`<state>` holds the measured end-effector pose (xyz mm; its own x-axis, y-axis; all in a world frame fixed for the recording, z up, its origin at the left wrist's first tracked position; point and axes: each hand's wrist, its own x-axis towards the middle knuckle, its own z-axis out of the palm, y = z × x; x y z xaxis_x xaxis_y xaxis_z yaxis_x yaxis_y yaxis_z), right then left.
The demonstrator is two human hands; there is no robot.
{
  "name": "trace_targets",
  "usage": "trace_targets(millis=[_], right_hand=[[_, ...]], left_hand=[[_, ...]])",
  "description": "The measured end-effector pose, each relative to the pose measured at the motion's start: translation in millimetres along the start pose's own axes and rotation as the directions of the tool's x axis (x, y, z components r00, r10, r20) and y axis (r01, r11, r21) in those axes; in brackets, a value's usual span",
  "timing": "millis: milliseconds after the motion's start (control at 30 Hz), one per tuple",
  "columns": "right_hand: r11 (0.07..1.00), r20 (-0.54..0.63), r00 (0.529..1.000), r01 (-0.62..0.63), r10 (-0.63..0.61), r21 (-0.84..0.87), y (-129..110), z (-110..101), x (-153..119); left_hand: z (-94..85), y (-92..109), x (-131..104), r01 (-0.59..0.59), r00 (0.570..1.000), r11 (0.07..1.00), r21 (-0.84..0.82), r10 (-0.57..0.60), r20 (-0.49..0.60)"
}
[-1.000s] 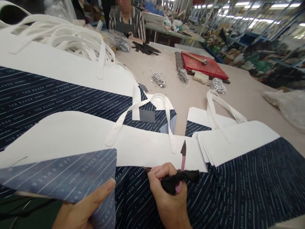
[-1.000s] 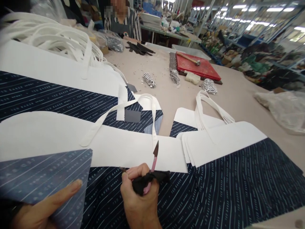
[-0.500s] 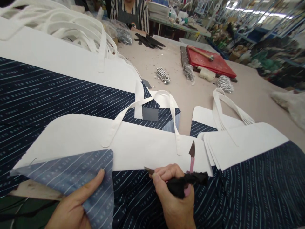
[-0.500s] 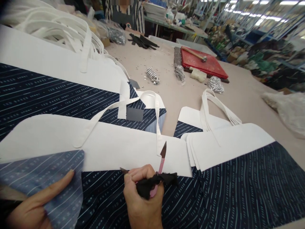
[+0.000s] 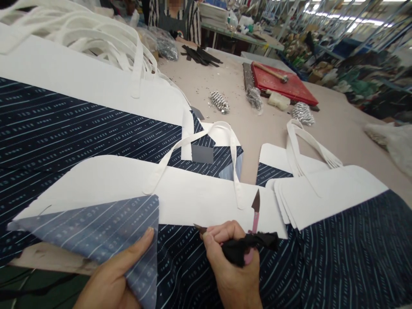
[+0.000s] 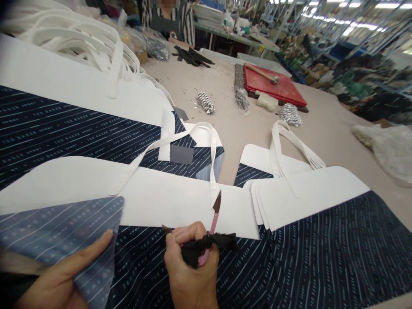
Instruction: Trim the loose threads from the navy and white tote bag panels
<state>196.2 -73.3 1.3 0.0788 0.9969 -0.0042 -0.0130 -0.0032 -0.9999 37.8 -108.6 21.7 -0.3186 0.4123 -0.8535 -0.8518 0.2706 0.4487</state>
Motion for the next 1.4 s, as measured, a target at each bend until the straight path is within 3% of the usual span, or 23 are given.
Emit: trace_targets(millis=[133, 333, 567, 700, 800, 967, 1133, 1400], right_hand=[[1.000, 0.001, 1.000, -0.020, 0.020, -0.007, 1.1, -0.5, -0.8], [0.999, 0.044, 0.999, 0.009, -0.008, -0.040, 4.1, -4.0, -1.1], [0.997, 0.076, 0.997, 0.012, -0.006, -0.074, 4.4, -4.5, -2.8], [0.996, 0.087, 0.996, 0.010, -0.002, -0.090, 6.4, -8.0, -2.4], [0.994, 0.092, 0.996, 0.004, 0.006, -0.111, 3.7, -6.1, -2.2], [0.997, 0.024, 1.000, -0.008, 0.010, -0.081, -1.2, 5.8, -3.9], [1.000, 0.016, 1.000, 0.011, -0.011, 0.022, 1.8, 0.3, -2.0], [0.997, -0.059, 0.998, -0.028, 0.032, 0.072, -3.8, -2.6, 1.0]], left_hand=[[6.4, 0.2, 0.0, -0.086, 0.993, 0.990, 0.113, 0.095, -0.076], [-5.0, -2.4, 5.4, -0.039, 0.997, 0.996, 0.084, 0.043, -0.056], [-4.0, -1.9, 3.9, -0.092, 0.994, 0.991, 0.092, 0.098, -0.058], [-4.4, -2.6, 3.6, -0.035, 0.997, 0.996, 0.084, 0.040, -0.059], [-5.6, -3.3, 3.0, -0.096, 0.993, 0.990, 0.107, 0.103, -0.059], [-10.3, -3.7, 5.5, -0.044, 0.998, 0.993, 0.111, 0.048, -0.027], [-15.3, -4.7, 8.7, -0.130, 0.989, 0.986, 0.106, 0.136, -0.058], [-16.6, -6.9, 9.7, -0.153, 0.985, 0.983, 0.104, 0.161, -0.069]])
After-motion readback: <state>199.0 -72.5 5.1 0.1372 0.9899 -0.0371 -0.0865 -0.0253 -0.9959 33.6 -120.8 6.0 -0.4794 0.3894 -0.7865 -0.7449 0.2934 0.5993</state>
